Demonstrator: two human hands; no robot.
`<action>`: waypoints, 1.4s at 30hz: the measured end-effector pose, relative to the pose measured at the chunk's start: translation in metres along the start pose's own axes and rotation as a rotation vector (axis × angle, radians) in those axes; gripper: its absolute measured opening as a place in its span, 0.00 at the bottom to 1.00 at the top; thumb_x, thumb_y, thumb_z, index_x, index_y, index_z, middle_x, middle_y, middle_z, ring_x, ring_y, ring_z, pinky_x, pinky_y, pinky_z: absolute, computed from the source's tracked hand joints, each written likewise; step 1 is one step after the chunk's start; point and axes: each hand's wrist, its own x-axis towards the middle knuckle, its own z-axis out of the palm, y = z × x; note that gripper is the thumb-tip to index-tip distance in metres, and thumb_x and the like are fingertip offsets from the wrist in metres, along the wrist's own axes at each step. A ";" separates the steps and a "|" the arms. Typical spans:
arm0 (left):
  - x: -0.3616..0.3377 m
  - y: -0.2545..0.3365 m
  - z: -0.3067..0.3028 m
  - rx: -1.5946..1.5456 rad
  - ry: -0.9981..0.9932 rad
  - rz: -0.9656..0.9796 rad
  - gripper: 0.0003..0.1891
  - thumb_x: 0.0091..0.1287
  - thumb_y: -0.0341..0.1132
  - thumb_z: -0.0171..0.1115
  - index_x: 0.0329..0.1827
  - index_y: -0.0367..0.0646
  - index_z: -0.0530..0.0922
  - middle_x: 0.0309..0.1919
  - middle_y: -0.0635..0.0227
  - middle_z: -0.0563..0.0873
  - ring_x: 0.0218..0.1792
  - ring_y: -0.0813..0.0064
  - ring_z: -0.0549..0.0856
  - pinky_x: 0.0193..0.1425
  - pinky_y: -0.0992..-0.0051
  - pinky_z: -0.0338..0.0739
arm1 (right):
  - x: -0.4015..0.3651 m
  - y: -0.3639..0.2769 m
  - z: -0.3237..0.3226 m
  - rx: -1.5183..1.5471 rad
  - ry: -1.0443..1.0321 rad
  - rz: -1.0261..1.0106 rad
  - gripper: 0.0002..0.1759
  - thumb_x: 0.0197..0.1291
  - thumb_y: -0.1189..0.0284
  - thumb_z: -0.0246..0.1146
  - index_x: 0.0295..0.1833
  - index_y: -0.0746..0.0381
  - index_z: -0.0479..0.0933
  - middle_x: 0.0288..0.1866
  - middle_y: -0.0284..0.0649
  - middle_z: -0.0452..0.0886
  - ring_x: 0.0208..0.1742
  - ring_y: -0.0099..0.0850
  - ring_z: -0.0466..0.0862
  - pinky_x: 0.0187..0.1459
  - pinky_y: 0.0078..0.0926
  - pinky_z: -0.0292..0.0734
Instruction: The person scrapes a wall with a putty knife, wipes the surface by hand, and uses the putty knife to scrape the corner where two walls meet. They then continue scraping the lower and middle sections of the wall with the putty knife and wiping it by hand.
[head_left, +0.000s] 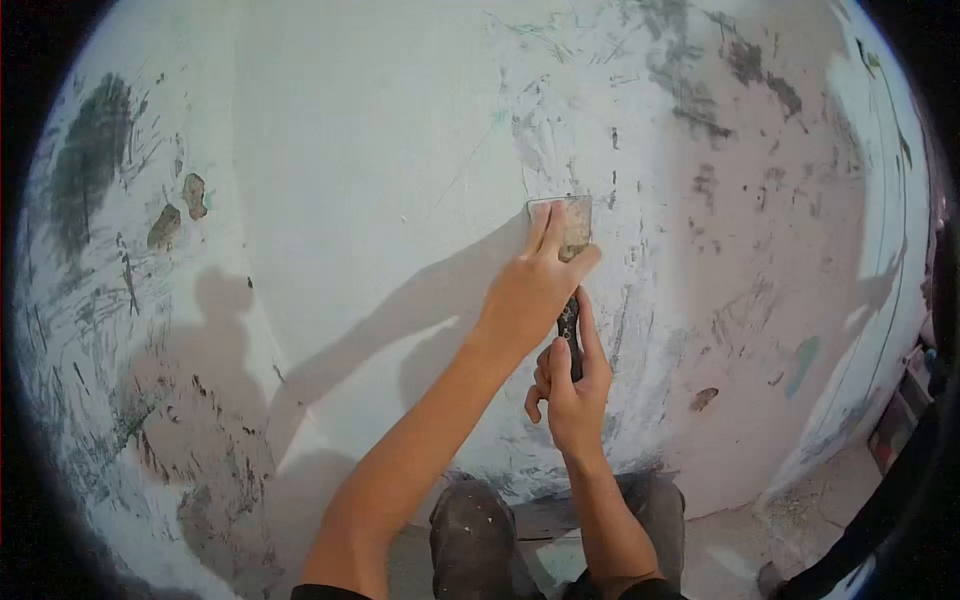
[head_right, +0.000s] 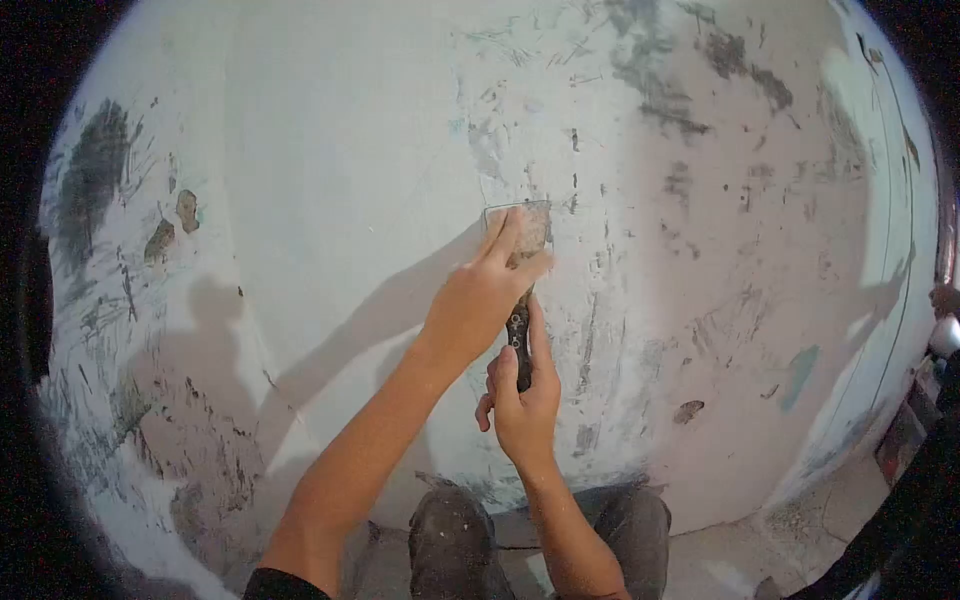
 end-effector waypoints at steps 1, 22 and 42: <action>0.003 -0.001 -0.003 0.009 -0.003 0.010 0.15 0.68 0.27 0.59 0.56 0.51 0.82 0.75 0.38 0.67 0.76 0.47 0.69 0.59 0.61 0.85 | 0.002 -0.001 0.002 0.021 0.004 -0.009 0.34 0.77 0.75 0.48 0.85 0.62 0.48 0.24 0.27 0.65 0.20 0.15 0.65 0.14 0.20 0.68; -0.333 0.155 0.150 -1.361 -0.222 -1.133 0.21 0.74 0.38 0.62 0.66 0.40 0.77 0.57 0.58 0.81 0.56 0.68 0.82 0.62 0.64 0.77 | -0.233 0.061 -0.198 -0.892 -0.436 0.556 0.30 0.69 0.74 0.64 0.76 0.59 0.70 0.48 0.55 0.87 0.36 0.36 0.85 0.43 0.32 0.80; -0.349 0.152 0.134 -0.837 -0.585 -0.687 0.22 0.73 0.38 0.60 0.68 0.46 0.73 0.70 0.50 0.73 0.64 0.43 0.79 0.63 0.53 0.79 | -0.233 0.075 -0.199 -0.929 -0.632 0.687 0.36 0.72 0.65 0.61 0.82 0.56 0.58 0.31 0.60 0.84 0.30 0.53 0.85 0.38 0.49 0.79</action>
